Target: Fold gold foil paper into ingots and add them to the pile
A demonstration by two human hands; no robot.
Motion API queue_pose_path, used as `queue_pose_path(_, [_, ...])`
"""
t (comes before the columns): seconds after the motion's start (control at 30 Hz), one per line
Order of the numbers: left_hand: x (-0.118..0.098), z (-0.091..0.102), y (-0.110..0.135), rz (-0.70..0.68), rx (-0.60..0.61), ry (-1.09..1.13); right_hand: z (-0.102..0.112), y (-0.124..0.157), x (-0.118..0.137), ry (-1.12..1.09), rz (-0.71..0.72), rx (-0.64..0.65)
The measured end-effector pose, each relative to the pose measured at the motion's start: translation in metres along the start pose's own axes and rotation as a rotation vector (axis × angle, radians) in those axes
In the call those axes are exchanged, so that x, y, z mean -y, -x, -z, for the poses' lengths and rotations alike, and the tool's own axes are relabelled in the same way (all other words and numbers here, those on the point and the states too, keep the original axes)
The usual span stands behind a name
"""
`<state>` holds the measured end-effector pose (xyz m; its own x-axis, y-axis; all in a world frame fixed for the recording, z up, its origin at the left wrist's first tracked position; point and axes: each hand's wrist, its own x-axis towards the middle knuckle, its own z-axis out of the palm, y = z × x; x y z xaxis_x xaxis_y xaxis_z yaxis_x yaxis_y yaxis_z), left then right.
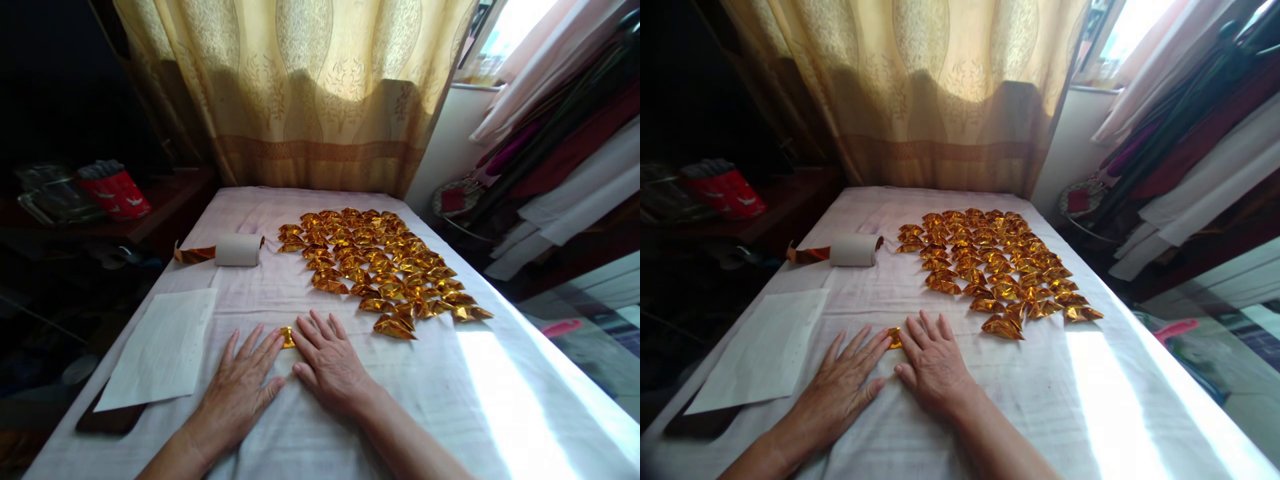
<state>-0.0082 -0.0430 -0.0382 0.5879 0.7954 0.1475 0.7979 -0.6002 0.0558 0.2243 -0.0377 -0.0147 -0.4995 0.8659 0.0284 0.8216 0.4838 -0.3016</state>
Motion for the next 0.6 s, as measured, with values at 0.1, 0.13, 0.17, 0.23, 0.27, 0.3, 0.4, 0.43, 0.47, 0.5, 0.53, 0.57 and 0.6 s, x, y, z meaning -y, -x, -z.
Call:
queue_pose_path(0.1, [-0.001, -0.001, -0.002, 0.002, 0.003, -0.004, -0.001, -0.005, 0.004, 0.002, 0.034, -0.013])
queue_pose_path(0.13, [-0.001, -0.002, -0.002, 0.007, 0.004, -0.006, -0.002, -0.007, 0.005, 0.002, 0.043, -0.014])
queue_pose_path(0.17, [-0.002, -0.002, -0.003, 0.012, 0.005, -0.006, -0.003, -0.009, 0.007, 0.001, 0.049, -0.010])
queue_pose_path(0.23, [-0.003, -0.002, -0.004, 0.024, 0.005, -0.002, -0.004, -0.013, 0.009, 0.002, 0.052, 0.005])
queue_pose_path(0.27, [-0.003, -0.002, -0.004, 0.027, 0.006, 0.002, -0.005, -0.014, 0.009, 0.003, 0.049, 0.016])
queue_pose_path(0.3, [-0.003, -0.001, -0.005, 0.029, 0.007, 0.008, -0.005, -0.014, 0.009, 0.006, 0.044, 0.025])
queue_pose_path(0.4, [-0.005, 0.003, -0.006, 0.044, 0.022, 0.032, -0.004, -0.007, 0.004, 0.015, 0.011, 0.040])
queue_pose_path(0.43, [-0.005, 0.005, -0.006, 0.053, 0.035, 0.043, -0.003, -0.004, 0.002, 0.018, -0.002, 0.041])
queue_pose_path(0.47, [-0.006, 0.006, -0.007, 0.064, 0.052, 0.053, -0.002, 0.000, 0.000, 0.022, -0.017, 0.041])
queue_pose_path(0.5, [-0.007, 0.008, -0.007, 0.076, 0.069, 0.061, -0.001, 0.003, -0.002, 0.026, -0.030, 0.041])
queue_pose_path(0.53, [-0.008, 0.009, -0.008, 0.090, 0.084, 0.067, -0.001, 0.005, -0.003, 0.030, -0.039, 0.040])
queue_pose_path(0.57, [-0.009, 0.009, -0.009, 0.101, 0.094, 0.070, 0.000, 0.007, -0.004, 0.035, -0.046, 0.037])
queue_pose_path(0.6, [-0.010, 0.009, -0.009, 0.110, 0.096, 0.071, 0.000, 0.008, -0.004, 0.043, -0.049, 0.032])
